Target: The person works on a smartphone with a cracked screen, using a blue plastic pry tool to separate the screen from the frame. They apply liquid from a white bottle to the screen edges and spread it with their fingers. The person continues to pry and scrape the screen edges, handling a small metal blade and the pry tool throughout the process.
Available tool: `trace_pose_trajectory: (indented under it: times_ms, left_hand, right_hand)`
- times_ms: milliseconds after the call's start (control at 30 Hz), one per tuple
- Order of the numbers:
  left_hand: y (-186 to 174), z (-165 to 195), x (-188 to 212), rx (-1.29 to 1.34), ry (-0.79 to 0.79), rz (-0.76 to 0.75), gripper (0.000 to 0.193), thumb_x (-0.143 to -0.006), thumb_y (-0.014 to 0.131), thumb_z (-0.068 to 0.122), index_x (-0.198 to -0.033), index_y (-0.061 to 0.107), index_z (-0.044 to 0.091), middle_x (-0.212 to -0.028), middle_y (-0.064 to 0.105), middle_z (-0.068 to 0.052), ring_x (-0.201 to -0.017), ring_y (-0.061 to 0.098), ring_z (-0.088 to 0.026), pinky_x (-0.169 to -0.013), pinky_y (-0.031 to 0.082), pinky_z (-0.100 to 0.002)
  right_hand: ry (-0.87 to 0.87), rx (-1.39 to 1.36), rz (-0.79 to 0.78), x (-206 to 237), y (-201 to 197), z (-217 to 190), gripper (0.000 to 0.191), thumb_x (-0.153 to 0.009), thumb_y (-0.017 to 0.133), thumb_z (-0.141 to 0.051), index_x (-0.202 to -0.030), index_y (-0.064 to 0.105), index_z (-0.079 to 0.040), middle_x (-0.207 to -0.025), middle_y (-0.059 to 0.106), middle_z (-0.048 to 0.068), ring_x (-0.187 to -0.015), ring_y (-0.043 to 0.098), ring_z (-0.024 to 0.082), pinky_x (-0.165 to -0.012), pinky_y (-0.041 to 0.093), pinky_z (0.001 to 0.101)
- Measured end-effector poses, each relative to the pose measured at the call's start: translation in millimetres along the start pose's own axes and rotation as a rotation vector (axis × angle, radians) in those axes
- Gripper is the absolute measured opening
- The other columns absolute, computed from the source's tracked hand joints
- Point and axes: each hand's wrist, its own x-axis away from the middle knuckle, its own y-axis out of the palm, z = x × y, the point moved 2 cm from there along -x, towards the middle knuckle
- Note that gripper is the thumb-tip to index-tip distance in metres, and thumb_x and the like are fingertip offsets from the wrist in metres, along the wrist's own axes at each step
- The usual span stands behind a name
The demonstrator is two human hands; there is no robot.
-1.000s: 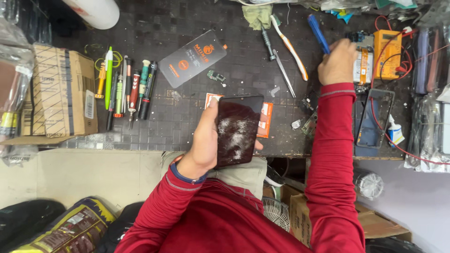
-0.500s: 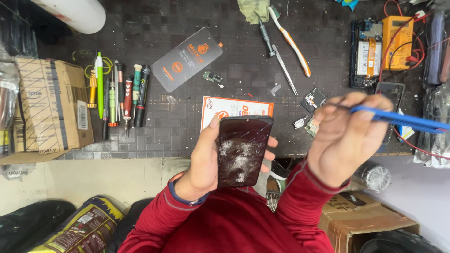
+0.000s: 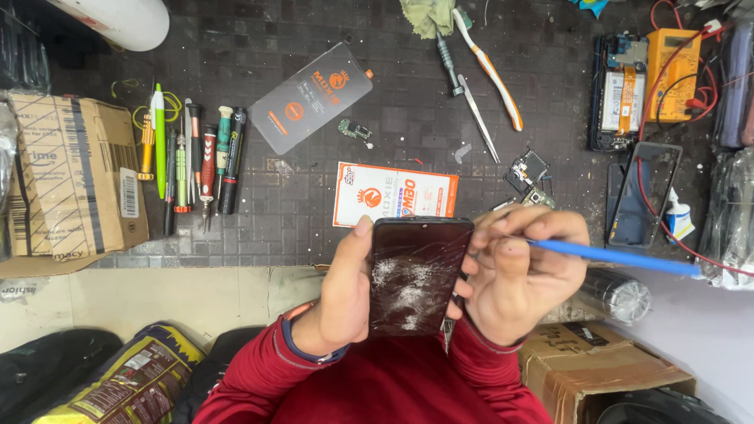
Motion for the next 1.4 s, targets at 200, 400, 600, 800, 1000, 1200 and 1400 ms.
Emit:
trace_pose_trajectory:
  times_ms: [200, 400, 600, 800, 1000, 1200, 1400]
  left_hand:
    - [4, -4, 6, -0.034, -0.013, 0.011, 0.094, -0.105, 0.021, 0.068, -0.149, 0.047, -0.010, -0.133, 0.064, -0.026, -0.112, 0.068, -0.035, -0.096, 0.058, -0.048]
    - [8, -4, 15, -0.122, -0.001, -0.008, 0.097, -0.103, 0.018, 0.070, -0.151, 0.047, -0.010, -0.134, 0.064, -0.024, -0.115, 0.067, -0.032, -0.101, 0.057, -0.046]
    - [11, -6, 18, -0.152, 0.000, -0.024, 0.098, -0.103, 0.017, 0.071, -0.151, 0.047, -0.009, -0.135, 0.064, -0.023, -0.117, 0.067, -0.032, -0.102, 0.057, -0.046]
    - [10, -9, 21, -0.165, -0.005, -0.003, 0.097, -0.102, 0.015, 0.071, -0.150, 0.047, -0.008, -0.134, 0.064, -0.022, -0.116, 0.067, -0.031, -0.102, 0.057, -0.046]
    - [7, -13, 20, -0.144, 0.050, 0.044, 0.095, -0.103, 0.016, 0.071, -0.152, 0.044, -0.005, -0.132, 0.063, -0.021, -0.116, 0.067, -0.030, -0.098, 0.057, -0.044]
    - [8, -13, 23, -0.244, 0.139, 0.006, 0.092, -0.105, 0.021, 0.072, -0.157, 0.038, -0.002, -0.138, 0.059, -0.018, -0.122, 0.063, -0.026, -0.103, 0.055, -0.042]
    - [10, -8, 27, -0.323, 0.131, 0.056, 0.091, -0.100, 0.021, 0.070, -0.154, 0.037, -0.002, -0.142, 0.058, -0.016, -0.119, 0.063, -0.024, -0.097, 0.056, -0.039]
  right_hand:
    - [-0.139, 0.090, 0.037, 8, 10, -1, 0.025, -0.107, 0.077, -0.011, -0.107, 0.054, -0.002, -0.091, 0.060, 0.011, -0.074, 0.058, 0.017, -0.068, 0.053, 0.0319]
    - [-0.136, 0.216, 0.009, 13, 8, -9, 0.022, -0.108, 0.076, -0.013, -0.107, 0.057, -0.002, -0.095, 0.064, 0.014, -0.077, 0.061, 0.017, -0.075, 0.057, 0.0329]
    - [-0.153, 0.235, 0.014, 18, 8, -12, 0.022, -0.107, 0.076, -0.013, -0.106, 0.058, -0.002, -0.094, 0.064, 0.014, -0.076, 0.061, 0.017, -0.073, 0.056, 0.0307]
    - [-0.167, 0.270, 0.013, 21, 8, -14, 0.021, -0.109, 0.076, -0.012, -0.107, 0.057, -0.002, -0.093, 0.064, 0.014, -0.075, 0.061, 0.018, -0.073, 0.055, 0.0302]
    - [-0.226, 0.372, 0.024, 24, 14, -13, 0.019, -0.105, 0.073, -0.008, -0.111, 0.057, -0.001, -0.096, 0.064, 0.015, -0.065, 0.059, 0.014, -0.052, 0.050, 0.0220]
    - [-0.300, 0.399, -0.014, 22, 16, -10, 0.018, -0.106, 0.073, -0.007, -0.113, 0.058, -0.001, -0.097, 0.064, 0.016, -0.062, 0.058, 0.014, -0.052, 0.050, 0.0222]
    - [-0.407, 0.574, -0.079, 17, 15, -10, 0.014, -0.104, 0.074, -0.003, -0.108, 0.061, 0.002, -0.096, 0.065, 0.017, -0.070, 0.064, 0.019, -0.062, 0.056, 0.0262]
